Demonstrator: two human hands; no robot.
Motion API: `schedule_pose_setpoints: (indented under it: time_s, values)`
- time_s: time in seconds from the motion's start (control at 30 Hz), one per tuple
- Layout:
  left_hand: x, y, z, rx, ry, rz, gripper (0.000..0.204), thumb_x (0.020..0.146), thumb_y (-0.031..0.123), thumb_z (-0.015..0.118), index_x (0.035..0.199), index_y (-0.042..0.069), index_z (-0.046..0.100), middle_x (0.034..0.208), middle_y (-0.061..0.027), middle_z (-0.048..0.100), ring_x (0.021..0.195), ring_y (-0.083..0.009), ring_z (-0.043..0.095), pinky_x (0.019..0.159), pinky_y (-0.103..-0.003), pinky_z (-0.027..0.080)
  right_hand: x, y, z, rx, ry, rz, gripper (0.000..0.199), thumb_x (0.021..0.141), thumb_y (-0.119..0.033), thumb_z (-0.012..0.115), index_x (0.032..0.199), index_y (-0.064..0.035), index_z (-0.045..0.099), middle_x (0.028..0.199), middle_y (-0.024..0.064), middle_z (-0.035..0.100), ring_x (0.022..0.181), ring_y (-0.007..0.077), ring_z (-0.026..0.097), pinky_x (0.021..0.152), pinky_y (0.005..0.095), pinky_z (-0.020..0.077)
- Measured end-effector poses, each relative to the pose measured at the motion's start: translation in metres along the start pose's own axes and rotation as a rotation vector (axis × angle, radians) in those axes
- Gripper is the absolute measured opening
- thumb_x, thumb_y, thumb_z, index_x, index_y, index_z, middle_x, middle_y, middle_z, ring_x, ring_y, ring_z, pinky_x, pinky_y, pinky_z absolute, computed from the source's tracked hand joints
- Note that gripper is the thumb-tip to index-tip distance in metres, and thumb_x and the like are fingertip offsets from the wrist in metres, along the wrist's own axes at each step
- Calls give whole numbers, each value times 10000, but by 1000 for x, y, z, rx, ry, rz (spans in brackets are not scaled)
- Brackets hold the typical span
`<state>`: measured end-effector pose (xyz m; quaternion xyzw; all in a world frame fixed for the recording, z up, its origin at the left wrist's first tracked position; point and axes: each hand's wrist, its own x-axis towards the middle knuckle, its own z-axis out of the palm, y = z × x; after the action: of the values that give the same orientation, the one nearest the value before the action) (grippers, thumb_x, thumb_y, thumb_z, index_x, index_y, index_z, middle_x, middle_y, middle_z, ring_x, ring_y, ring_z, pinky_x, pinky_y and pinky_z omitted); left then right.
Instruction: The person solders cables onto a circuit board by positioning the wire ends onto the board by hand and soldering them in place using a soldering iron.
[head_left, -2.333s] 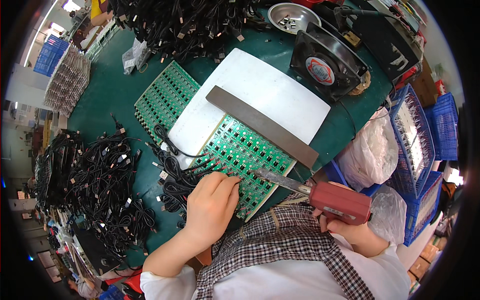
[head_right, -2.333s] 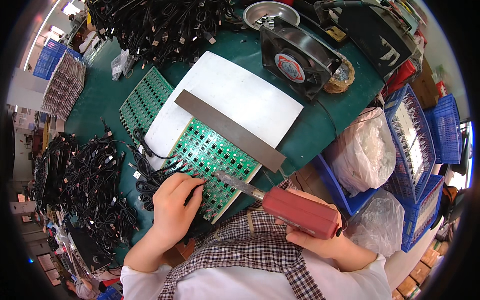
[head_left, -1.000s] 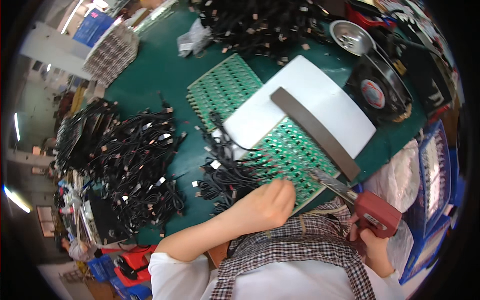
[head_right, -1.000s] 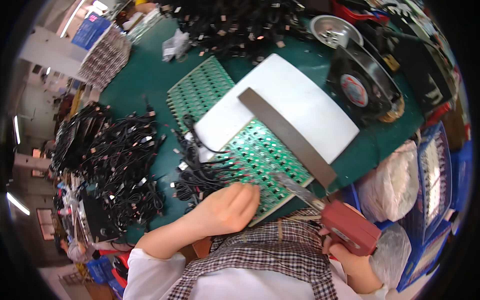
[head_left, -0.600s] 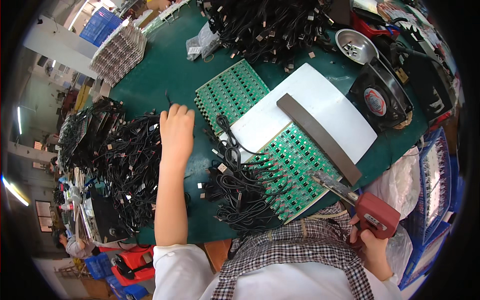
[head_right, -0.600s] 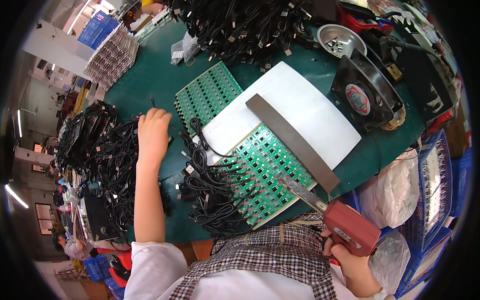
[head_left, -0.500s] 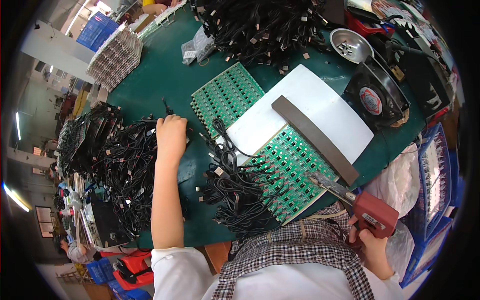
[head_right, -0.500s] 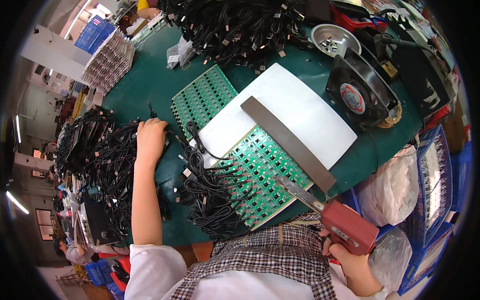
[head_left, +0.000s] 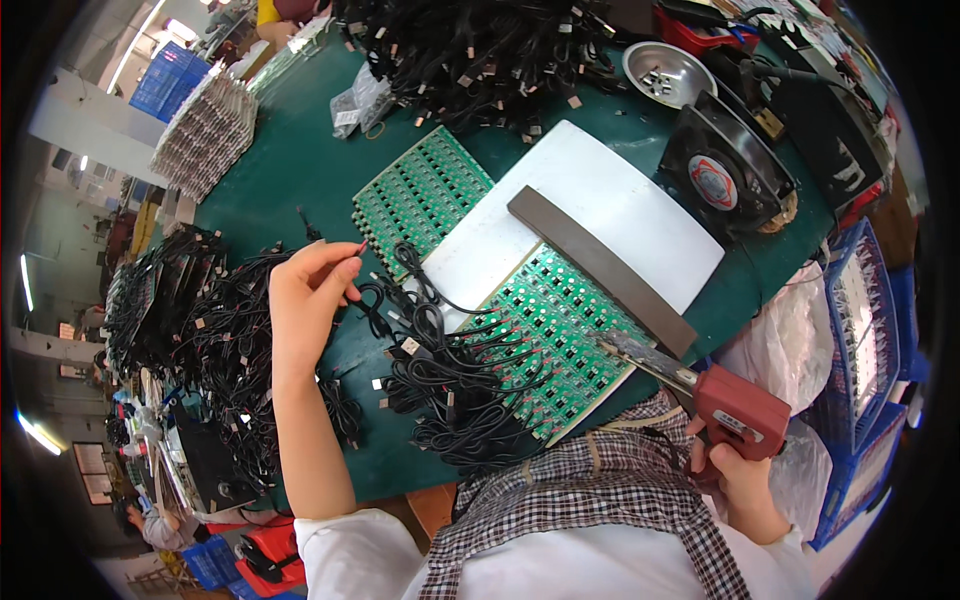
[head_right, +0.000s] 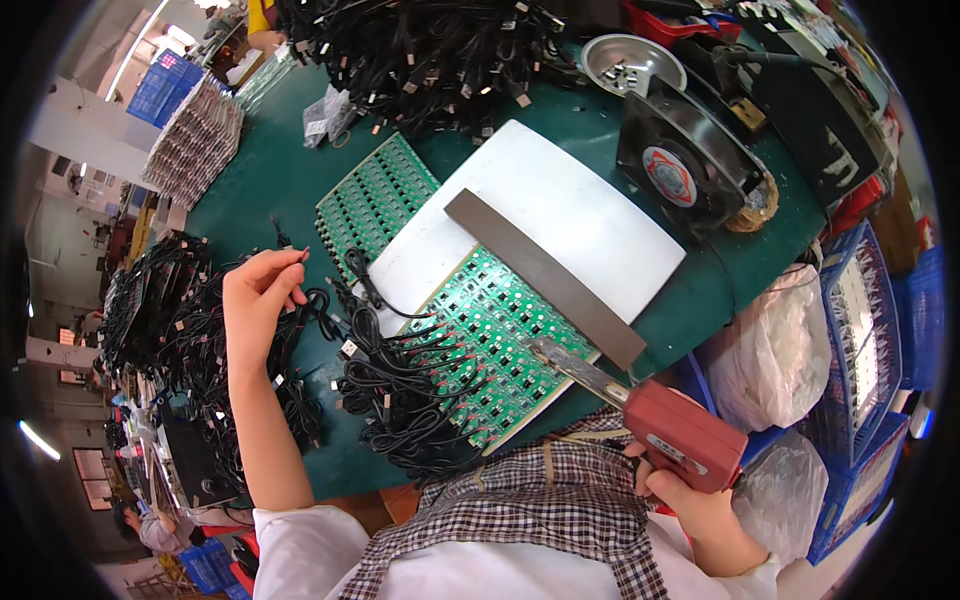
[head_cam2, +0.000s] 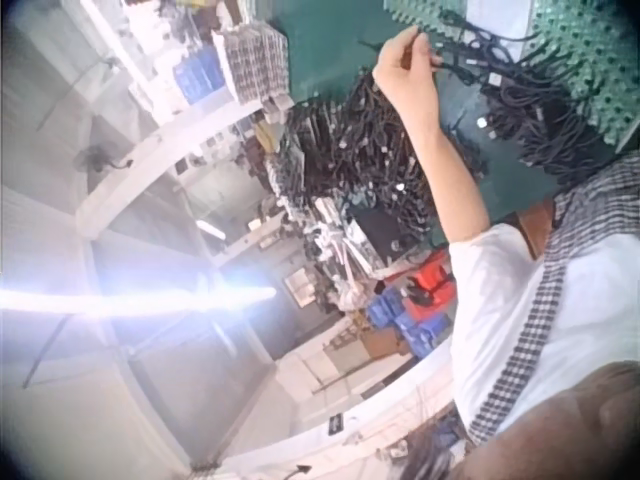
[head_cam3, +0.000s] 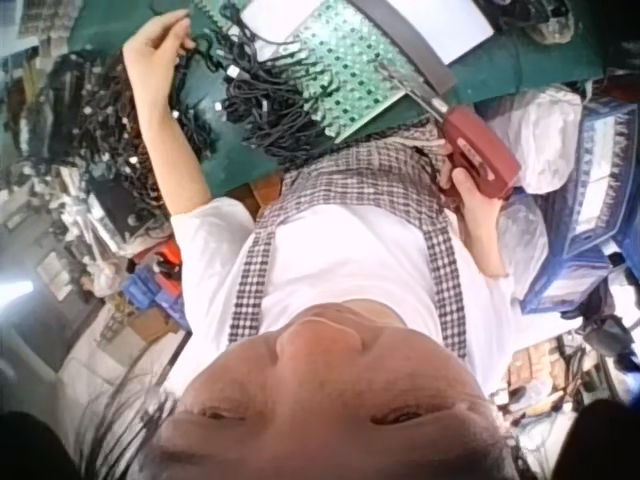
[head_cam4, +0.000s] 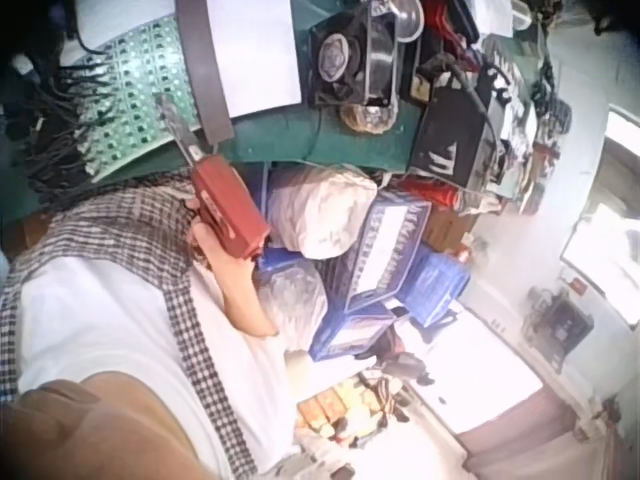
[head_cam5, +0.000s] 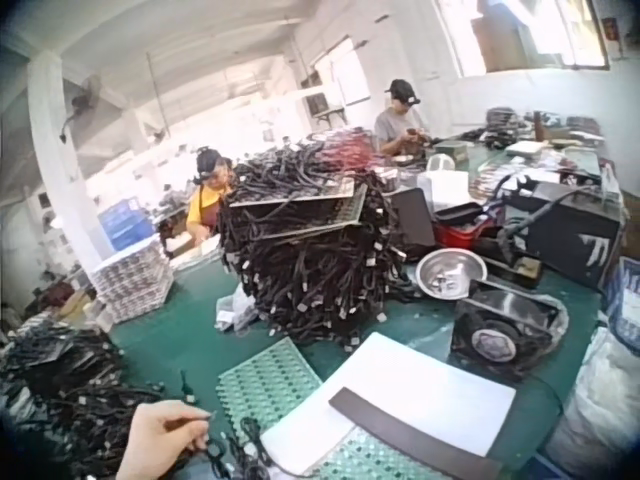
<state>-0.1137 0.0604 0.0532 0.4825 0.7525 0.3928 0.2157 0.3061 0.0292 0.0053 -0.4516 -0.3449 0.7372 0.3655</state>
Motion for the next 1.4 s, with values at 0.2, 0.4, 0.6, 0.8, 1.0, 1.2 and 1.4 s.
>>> schedule_pose_setpoints:
  time_s: [0.2,0.4,0.6,0.8,1.0,1.2,1.4]
  values:
    - [-58,52,54,485,-116,709,240,658,-29,641,896,-20,665,754,-108,566,620,-211,557,552,-276,453,5,3,-5,1,-7,-55,710,726,-143,725,1310,5,349,970,188,599,570,155,571,479,248,462]
    - [-100,39,96,615,-214,982,354,575,66,583,906,-39,653,859,-108,585,743,-238,587,621,-298,506,3,0,-8,1,-48,-47,691,711,-175,752,1268,41,404,958,219,602,557,191,587,453,251,485]
    - [-99,28,106,637,-226,1085,343,582,64,584,904,-35,653,868,-117,580,740,-224,591,606,-285,508,3,-3,-9,54,-129,-5,848,720,-135,771,1381,-15,254,1025,176,599,653,126,589,555,224,476]
    - [-97,28,110,578,-279,1041,342,585,63,585,907,-41,638,843,-122,571,728,-228,588,603,-285,509,4,5,-10,0,-165,-62,820,722,-141,774,1370,4,293,1022,174,616,690,103,584,572,211,471]
    - [-99,28,110,607,-281,1027,337,590,58,583,905,-54,630,830,-129,565,719,-234,584,604,-286,509,5,3,-14,-91,-260,0,743,715,-88,760,1332,25,362,957,116,655,711,88,596,597,207,483]
    - [-98,29,112,602,-293,1047,346,585,61,577,905,-60,627,828,-128,562,717,-229,581,602,-284,507,3,-1,-11,-131,-211,1,740,664,-66,791,1297,20,418,918,74,658,659,70,579,597,202,480]
    - [-98,29,112,606,-306,1048,351,585,64,574,909,-61,625,834,-125,558,716,-222,576,598,-276,504,11,0,-17,-396,-307,-166,730,654,-63,790,1286,26,437,861,49,663,644,60,578,589,206,480]
